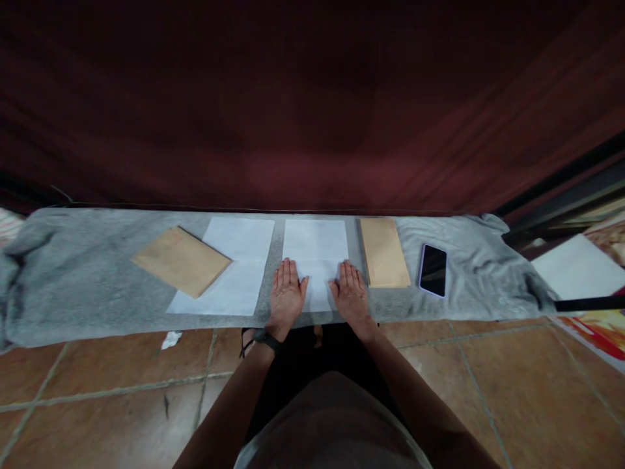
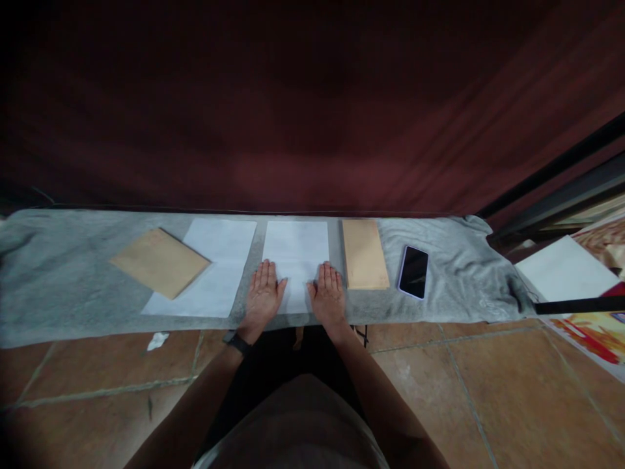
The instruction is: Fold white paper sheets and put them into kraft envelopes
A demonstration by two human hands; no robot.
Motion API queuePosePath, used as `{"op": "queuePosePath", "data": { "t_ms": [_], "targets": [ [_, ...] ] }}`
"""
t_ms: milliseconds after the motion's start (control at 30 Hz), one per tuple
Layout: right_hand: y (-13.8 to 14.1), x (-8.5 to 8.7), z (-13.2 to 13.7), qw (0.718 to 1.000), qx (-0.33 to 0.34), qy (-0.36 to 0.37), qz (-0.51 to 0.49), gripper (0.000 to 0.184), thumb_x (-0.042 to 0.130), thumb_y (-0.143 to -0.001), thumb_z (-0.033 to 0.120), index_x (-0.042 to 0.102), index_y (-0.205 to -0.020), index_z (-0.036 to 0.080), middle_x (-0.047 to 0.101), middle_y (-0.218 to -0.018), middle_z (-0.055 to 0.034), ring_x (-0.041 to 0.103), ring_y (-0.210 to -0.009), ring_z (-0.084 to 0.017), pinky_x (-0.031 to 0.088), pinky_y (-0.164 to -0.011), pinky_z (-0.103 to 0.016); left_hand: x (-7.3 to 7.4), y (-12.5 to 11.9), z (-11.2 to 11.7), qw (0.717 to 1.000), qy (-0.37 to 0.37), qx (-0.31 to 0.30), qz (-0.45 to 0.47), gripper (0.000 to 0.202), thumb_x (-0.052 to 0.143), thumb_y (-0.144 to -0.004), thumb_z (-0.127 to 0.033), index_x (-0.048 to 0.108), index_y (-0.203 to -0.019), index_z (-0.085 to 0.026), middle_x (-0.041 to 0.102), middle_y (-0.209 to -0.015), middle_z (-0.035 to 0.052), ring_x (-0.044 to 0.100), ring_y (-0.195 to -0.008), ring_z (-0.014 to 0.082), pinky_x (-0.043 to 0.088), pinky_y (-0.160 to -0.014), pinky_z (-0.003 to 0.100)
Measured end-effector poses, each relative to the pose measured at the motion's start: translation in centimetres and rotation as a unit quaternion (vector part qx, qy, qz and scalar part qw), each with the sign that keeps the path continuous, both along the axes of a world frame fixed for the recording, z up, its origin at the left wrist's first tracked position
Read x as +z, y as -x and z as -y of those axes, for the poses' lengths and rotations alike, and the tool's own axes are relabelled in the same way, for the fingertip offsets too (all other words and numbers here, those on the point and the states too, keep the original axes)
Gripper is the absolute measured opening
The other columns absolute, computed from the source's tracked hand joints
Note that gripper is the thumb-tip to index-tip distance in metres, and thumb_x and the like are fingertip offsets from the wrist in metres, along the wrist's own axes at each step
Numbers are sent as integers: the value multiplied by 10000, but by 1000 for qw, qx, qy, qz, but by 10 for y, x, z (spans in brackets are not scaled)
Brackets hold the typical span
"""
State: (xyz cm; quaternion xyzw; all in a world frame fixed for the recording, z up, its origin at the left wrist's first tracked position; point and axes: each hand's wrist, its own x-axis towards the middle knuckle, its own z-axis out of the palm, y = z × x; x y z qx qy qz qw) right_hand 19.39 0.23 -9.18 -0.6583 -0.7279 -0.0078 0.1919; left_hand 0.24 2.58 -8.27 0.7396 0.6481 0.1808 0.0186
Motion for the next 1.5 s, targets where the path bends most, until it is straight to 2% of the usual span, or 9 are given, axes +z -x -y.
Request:
{"op": "queuePosePath", "data": {
  "t_ms": [233, 433, 533, 733, 900, 1100, 1300, 1367, 1500],
  "targets": [
    [5, 7, -12, 999, -20, 25, -4, 610, 299, -1074, 378, 311, -1554, 1, 343, -1598, -241, 317, -1496, -328, 298, -1199, -530, 8, -4, -5, 999, -17, 41, 6, 626, 305, -1031, -361, 324, -1536, 10, 339, -1594, 248, 263, -1523, 330, 230, -1243, 562],
    [31, 18, -62, 993, 94, 70, -28, 562, 241, -1081, 373, 322, -1577, 122, 320, -1638, -108, 257, -1530, -232, 236, -1247, -452, 15, -23, -45, 993, 34, -109, -16, 592, 274, -1003, -241, 295, -1571, -78, 339, -1624, 141, 212, -1544, 247, 211, -1264, 489],
    [37, 14, -73, 991, 111, 70, -22, 569, 242, -1082, 387, 353, -1560, 99, 364, -1614, -126, 284, -1520, -228, 230, -1248, -448, 9, -24, -56, 988, 69, -132, -30, 606, 273, -977, -188, 294, -1577, -108, 347, -1623, 127, 226, -1539, 239, 214, -1261, 492],
    [28, -3, -68, 997, 71, 17, -14, 609, 322, -1069, 413, 294, -1580, 82, 338, -1618, -171, 294, -1514, -276, 240, -1233, -504, 1, -20, -51, 995, 45, -85, -23, 605, 271, -1019, -289, 265, -1574, -50, 277, -1644, 175, 190, -1547, 260, 220, -1257, 476],
    [16, -6, -68, 1000, 18, 24, 4, 681, 323, -1063, 464, 273, -1573, 15, 305, -1619, -223, 289, -1511, -307, 262, -1223, -503, -1, -16, -46, 999, 21, -34, -2, 653, 298, -1036, -393, 213, -1588, -55, 292, -1630, 204, 200, -1544, 287, 248, -1242, 512],
    [6, -9, -66, 1000, -21, -9, -16, 691, 276, -1064, 480, 259, -1578, 19, 311, -1612, -242, 330, -1486, -341, 297, -1193, -556, -7, -11, -44, 1000, -13, 27, 10, 667, 307, -1039, -404, 225, -1579, -20, 291, -1615, 249, 250, -1525, 333, 274, -1227, 541],
    [3, -9, -64, 997, -61, -13, -37, 687, 258, -1066, 470, 262, -1576, 10, 332, -1597, -258, 347, -1475, -352, 310, -1183, -570, -4, -8, -45, 997, -37, 60, 18, 650, 307, -1039, -382, 219, -1588, -46, 353, -1595, 232, 275, -1517, 336, 283, -1222, 561],
    [5, -7, -69, 997, -55, -15, -45, 667, 242, -1070, 457, 263, -1580, 29, 348, -1594, -245, 351, -1476, -345, 291, -1189, -576, 1, -10, -50, 999, -33, 36, 15, 628, 286, -1042, -365, 236, -1584, -54, 364, -1596, 212, 269, -1523, 314, 259, -1237, 549],
    [17, 3, -96, 998, -2, 28, -49, 609, 202, -1078, 405, 303, -1577, 71, 341, -1617, -176, 309, -1505, -290, 229, -1229, -521, 12, -21, -74, 997, -2, -77, 11, 594, 261, -1039, -329, 260, -1584, -92, 314, -1639, 137, 212, -1546, 246, 214, -1268, 477]
  ]
}}
